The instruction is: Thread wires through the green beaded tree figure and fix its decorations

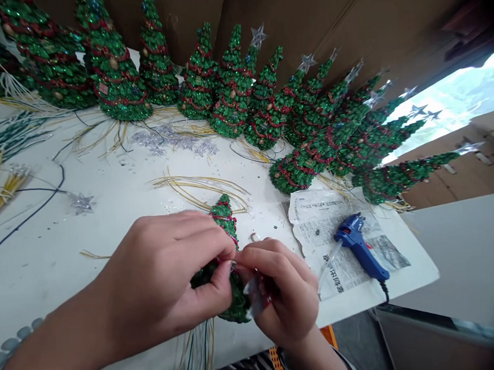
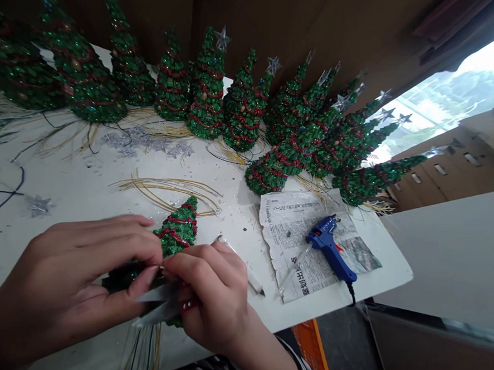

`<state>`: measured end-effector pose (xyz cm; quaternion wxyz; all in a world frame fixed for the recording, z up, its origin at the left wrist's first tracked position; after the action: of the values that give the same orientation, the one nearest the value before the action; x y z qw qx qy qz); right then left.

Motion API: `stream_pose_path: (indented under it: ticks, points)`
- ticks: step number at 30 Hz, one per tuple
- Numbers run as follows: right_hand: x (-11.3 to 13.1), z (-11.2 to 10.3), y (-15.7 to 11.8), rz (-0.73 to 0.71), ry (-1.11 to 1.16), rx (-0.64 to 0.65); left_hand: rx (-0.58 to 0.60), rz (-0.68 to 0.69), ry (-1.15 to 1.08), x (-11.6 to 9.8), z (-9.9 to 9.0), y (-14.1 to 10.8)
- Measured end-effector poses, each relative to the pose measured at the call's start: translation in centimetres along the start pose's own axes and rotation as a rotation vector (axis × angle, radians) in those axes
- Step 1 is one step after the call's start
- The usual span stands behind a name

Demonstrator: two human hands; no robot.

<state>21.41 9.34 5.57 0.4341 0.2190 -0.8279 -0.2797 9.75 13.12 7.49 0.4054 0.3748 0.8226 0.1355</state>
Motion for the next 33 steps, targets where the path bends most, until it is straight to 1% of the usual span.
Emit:
stream_pose_path:
  ticks: [4, 12, 17, 21, 24, 27, 29, 31, 33]
  points:
    - [0.2, -0.1, -0.4, -0.018, -0.033, -0.042, -0.025, 0.008, 0.068, -0.2, 0.1, -0.1]
    - [0.3, -0.1, -0.6, -0.023, -0.033, -0.043, -0.027, 0.042, 0.109, -0.7, 0.1, -0.1]
    - [0.3, -0.1, -0.7, -0.036, -0.024, -0.049, -0.024, 0.054, 0.111, -0.9, 0.0, 0.0]
    - [0.5, -0.2, -0.8, -0.035, -0.024, -0.063, -0.013, 0.035, 0.091, -0.5, 0.1, -0.1]
    - [0.1, -0.3, -0.8, -0.004, -0.011, -0.053, 0.004, -0.005, -0.018, 0.2, 0.0, -0.2]
    - [-0.7, -0.3, -0.7, 0.069, 0.033, -0.039, 0.097, -0.084, -0.127, 1.3, 0.1, -0.2]
    - [-1.2, -0.3, -0.6, 0.117, 0.06, -0.037, 0.137, -0.122, -0.15, 1.9, -0.1, -0.2]
    - [-1.5, -0.3, -0.5, 0.147, 0.082, -0.04, 0.125, -0.134, -0.143, 2.2, -0.6, -0.1]
    - [-1.6, -0.3, -0.5, 0.169, 0.11, -0.048, 0.109, -0.117, -0.129, 2.2, -0.9, 0.1]
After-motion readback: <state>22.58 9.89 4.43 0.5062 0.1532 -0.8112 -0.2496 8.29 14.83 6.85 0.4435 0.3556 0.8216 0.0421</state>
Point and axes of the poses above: each hand's wrist, its own y-axis towards the middle knuckle, its own z-axis out of the palm, x = y × z, the point moved 8 cm from there along y, towards the middle knuckle, and after that the axes turned 4 degrees about -x, right-handed, at the moved point
